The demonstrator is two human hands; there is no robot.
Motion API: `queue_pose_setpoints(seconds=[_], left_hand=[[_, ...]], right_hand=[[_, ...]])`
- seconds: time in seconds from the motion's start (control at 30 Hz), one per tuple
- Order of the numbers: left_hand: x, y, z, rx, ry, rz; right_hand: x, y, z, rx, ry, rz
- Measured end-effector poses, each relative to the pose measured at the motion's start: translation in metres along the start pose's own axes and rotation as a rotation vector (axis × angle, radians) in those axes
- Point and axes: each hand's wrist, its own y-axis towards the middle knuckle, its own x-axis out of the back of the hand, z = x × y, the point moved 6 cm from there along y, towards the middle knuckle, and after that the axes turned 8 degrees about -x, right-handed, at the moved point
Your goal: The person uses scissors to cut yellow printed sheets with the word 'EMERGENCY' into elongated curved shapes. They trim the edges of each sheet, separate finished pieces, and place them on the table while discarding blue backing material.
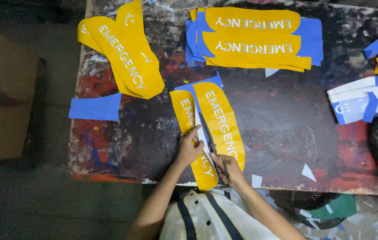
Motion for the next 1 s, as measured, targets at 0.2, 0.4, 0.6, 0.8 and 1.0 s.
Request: queue_pose_setpoints(seconds=[0.2, 0.4, 0.6, 0.8, 1.0], left_hand=[[0.002, 0.002, -0.007, -0.097, 0.082, -0.015], [0.001, 0.0, -0.003, -0.073, 0.036, -0.011], [0.002, 0.0, -0.006, -0.094, 0.084, -0.016], [0.002, 0.001, -0.007, -0.083, 0.082, -0.021], [0.003, 0.002, -0.01, -0.096, 0.104, -0.03]], right_hand=[[-0.001, -0.001, 0.009, 0.002, 0.03, 0.04], [-0.007, 0.011, 0.039, 0.017, 0.011, 0.092], [-0.008, 0.019, 0.041, 0.01, 0.035, 0.097], [-0.008, 0.026, 0.04, 0.028, 0.018, 0.099], [-0.011, 0.03, 0.07, 0.06, -0.01, 0.132]])
